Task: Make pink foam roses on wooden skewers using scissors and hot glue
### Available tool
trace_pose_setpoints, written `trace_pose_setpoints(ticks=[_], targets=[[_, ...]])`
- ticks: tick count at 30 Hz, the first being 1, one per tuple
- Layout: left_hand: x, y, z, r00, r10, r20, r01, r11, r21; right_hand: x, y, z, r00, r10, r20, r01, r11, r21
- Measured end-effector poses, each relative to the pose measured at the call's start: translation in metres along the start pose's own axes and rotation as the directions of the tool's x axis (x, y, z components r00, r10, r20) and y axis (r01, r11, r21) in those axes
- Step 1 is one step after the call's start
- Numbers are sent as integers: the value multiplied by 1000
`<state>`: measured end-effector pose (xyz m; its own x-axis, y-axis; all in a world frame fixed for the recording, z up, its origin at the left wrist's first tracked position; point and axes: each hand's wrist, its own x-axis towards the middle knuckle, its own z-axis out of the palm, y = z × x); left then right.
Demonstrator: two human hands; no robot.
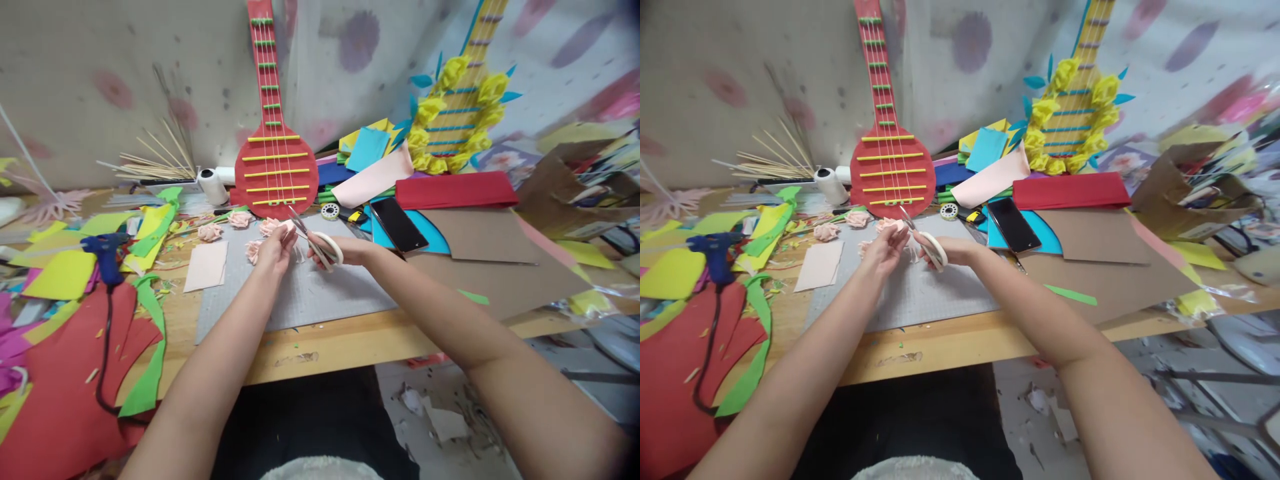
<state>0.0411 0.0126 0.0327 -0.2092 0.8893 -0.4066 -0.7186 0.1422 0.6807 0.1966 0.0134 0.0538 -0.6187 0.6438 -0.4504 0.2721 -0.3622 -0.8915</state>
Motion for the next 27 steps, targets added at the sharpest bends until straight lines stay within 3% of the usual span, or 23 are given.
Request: trace_pose_setpoints(ticks=[6, 27], targets=[[-5, 4, 13, 999, -32, -42, 31, 999, -16, -2, -6, 3, 999, -8, 40, 10, 999, -52], [-4, 0, 12, 992, -16, -127, 5, 997, -81, 2, -1, 8, 999, -16, 36, 21, 990, -143]])
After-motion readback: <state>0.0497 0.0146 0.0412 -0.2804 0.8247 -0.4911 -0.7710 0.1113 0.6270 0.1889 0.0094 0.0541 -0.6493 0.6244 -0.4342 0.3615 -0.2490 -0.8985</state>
